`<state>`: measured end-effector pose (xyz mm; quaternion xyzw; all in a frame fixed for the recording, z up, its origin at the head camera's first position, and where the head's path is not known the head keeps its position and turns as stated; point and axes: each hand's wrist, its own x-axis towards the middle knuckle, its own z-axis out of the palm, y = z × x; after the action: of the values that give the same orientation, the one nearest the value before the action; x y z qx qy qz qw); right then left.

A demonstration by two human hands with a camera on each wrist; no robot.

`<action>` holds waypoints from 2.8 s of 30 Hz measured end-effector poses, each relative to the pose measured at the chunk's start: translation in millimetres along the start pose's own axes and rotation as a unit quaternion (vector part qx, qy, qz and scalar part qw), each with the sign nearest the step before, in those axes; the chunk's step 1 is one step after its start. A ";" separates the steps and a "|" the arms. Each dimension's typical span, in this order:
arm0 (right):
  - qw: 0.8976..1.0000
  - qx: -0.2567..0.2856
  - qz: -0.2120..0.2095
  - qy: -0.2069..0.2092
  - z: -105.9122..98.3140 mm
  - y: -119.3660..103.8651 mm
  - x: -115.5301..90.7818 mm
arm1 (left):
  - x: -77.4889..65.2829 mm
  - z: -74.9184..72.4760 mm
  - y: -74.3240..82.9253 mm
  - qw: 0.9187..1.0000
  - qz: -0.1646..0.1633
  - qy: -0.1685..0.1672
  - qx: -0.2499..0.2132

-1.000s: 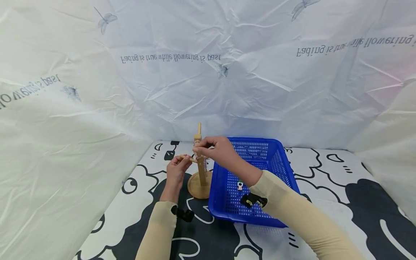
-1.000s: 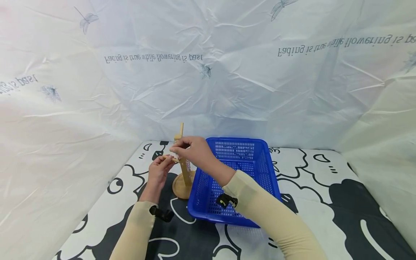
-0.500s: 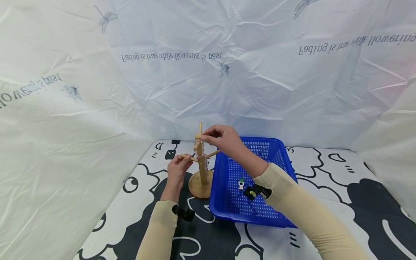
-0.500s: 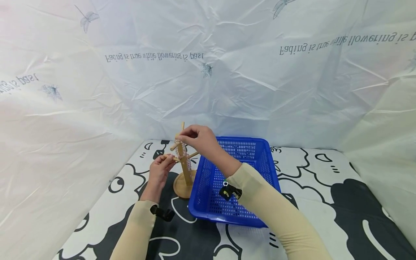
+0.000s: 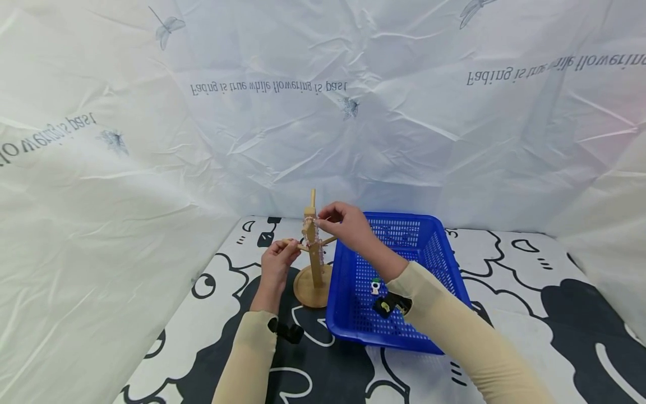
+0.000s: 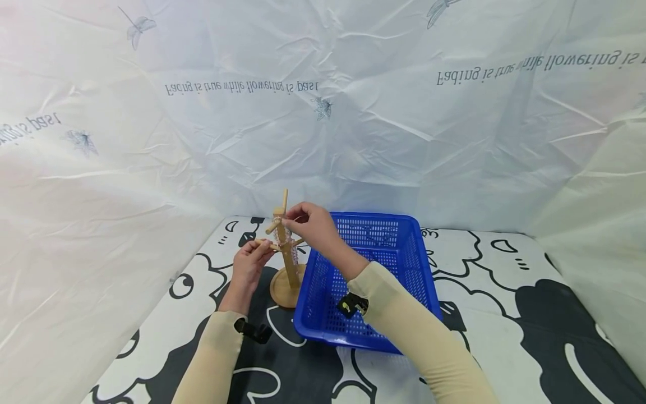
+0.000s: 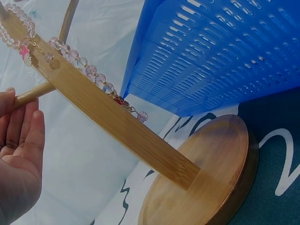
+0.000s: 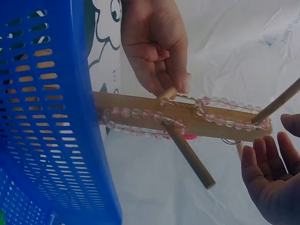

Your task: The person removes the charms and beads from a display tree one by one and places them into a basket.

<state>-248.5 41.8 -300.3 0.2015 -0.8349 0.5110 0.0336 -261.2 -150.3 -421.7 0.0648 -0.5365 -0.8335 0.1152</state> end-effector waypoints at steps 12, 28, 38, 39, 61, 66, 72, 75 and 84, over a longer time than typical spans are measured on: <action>0.999 0.020 0.013 0.036 16.1 7.5 1.4 | 0.7 -0.6 -0.8 1.000 0.002 -0.005 0.005; 0.997 0.032 0.006 0.069 28.0 7.5 0.6 | 1.4 -1.1 -2.0 1.000 0.001 -0.005 0.004; 0.996 0.027 -0.006 0.084 30.8 11.3 -0.1 | 1.7 -1.3 -3.2 1.000 -0.001 -0.004 0.004; 0.996 0.029 -0.005 0.084 30.7 11.3 0.0 | 1.7 -1.4 -3.3 1.000 -0.001 -0.004 0.004; 0.996 0.047 0.022 0.072 27.0 10.0 1.0 | 2.1 -0.7 -3.8 1.000 0.001 0.001 -0.002; 0.996 0.056 0.028 0.069 26.6 9.5 1.0 | 1.5 -0.9 -3.1 1.000 0.000 0.001 -0.001; 0.995 0.067 0.029 0.068 26.3 10.2 1.0 | 0.4 0.0 -1.8 1.000 -0.002 0.005 0.003; 0.995 0.070 0.035 0.068 26.7 11.3 1.4 | -0.2 -0.1 -1.7 1.000 -0.005 0.007 0.008; 0.995 0.067 0.038 0.068 25.4 8.8 -0.3 | -1.4 -0.4 -1.8 1.000 -0.001 0.001 0.002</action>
<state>-247.7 23.4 -319.9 0.1359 -0.8018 0.5791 0.0577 -259.9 -149.6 -423.6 0.0665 -0.5382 -0.8323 0.1151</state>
